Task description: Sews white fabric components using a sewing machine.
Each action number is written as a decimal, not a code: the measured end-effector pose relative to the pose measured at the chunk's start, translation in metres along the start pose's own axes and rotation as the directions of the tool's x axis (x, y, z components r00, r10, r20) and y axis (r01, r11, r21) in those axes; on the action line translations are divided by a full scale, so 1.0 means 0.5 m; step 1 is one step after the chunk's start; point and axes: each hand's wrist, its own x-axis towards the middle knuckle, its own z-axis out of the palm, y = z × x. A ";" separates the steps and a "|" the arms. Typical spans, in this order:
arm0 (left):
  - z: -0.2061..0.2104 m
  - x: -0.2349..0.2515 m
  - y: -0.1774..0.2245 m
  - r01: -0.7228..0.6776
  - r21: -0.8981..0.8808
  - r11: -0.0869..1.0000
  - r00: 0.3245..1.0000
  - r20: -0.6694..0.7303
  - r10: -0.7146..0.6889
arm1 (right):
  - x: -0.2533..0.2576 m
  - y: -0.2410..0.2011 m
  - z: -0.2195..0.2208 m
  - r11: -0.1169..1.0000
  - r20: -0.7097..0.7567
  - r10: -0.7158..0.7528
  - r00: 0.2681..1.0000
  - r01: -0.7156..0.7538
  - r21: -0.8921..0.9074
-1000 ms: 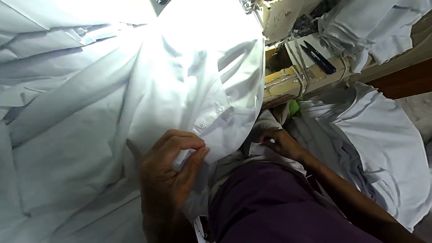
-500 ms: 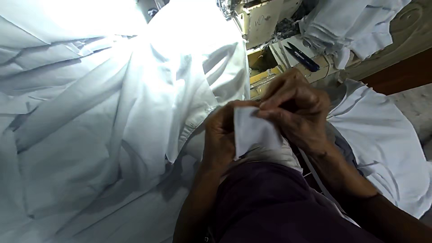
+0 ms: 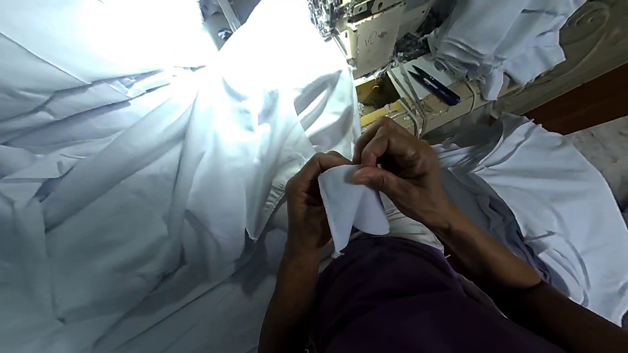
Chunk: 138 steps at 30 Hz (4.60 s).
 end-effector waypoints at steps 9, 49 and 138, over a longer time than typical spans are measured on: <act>-0.007 -0.014 0.008 0.020 0.179 0.984 0.998 -0.062 -0.009 | -0.006 -0.010 -0.013 0.997 0.150 0.064 0.987 -0.058 -0.050; -0.051 -0.061 0.137 -0.248 0.905 0.345 0.942 0.308 -0.133 | -0.082 -0.023 -0.017 0.846 0.174 -0.044 0.984 0.129 -0.518; -0.112 0.332 -0.002 0.025 0.981 0.191 0.996 -0.008 -0.088 | 0.111 0.115 -0.010 0.836 -0.441 0.424 0.791 -0.529 -0.146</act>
